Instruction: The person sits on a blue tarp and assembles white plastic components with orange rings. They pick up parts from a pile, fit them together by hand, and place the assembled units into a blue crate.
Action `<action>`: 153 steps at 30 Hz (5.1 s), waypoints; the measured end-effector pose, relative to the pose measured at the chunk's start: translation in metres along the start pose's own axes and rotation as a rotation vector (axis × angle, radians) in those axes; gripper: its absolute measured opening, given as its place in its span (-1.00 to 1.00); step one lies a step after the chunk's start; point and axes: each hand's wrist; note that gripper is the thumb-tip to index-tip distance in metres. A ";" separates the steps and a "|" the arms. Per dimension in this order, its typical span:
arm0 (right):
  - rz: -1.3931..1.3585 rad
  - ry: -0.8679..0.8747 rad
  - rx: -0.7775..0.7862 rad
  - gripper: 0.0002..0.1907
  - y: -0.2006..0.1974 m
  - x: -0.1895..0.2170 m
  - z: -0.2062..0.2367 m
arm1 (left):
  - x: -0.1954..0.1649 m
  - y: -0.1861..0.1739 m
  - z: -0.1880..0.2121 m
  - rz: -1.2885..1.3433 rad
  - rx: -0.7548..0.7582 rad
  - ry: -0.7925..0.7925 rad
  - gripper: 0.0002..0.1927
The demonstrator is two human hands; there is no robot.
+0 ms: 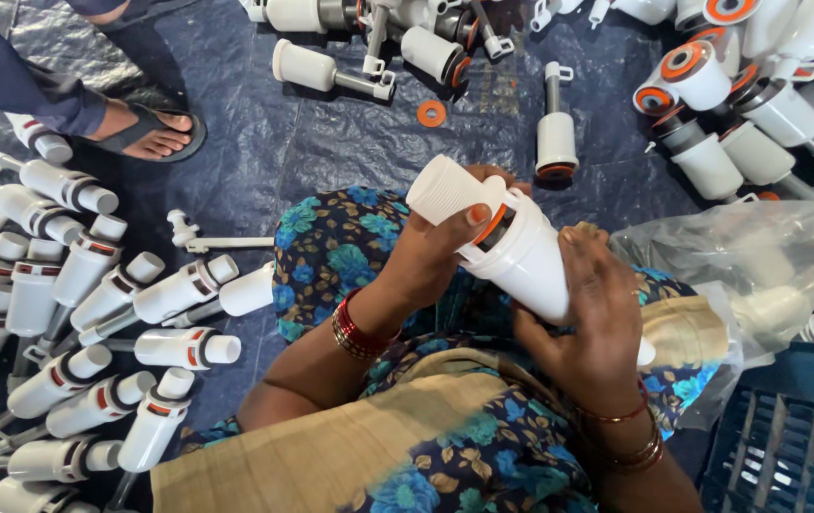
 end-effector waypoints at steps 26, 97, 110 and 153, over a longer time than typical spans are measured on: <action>-0.356 0.223 0.266 -0.05 0.028 -0.010 0.003 | -0.017 0.001 -0.018 0.043 0.166 -0.042 -0.51; -0.404 -0.258 0.101 -0.25 0.076 -0.104 -0.078 | 0.024 -0.009 -0.041 -0.699 0.435 0.502 -0.66; -0.047 -0.019 -0.050 -0.14 0.173 -0.083 -0.146 | 0.043 -0.097 -0.117 -0.469 -0.060 0.328 -0.51; 0.102 1.070 -0.305 -0.75 0.043 -0.363 0.234 | 0.183 -0.155 0.001 -1.038 0.132 0.443 -0.57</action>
Point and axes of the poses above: each hand's wrist, its own z-axis away from the middle knuckle, its own y-axis out of the palm, x = y × z, and after that the axes turned 15 degrees about y, right-handed
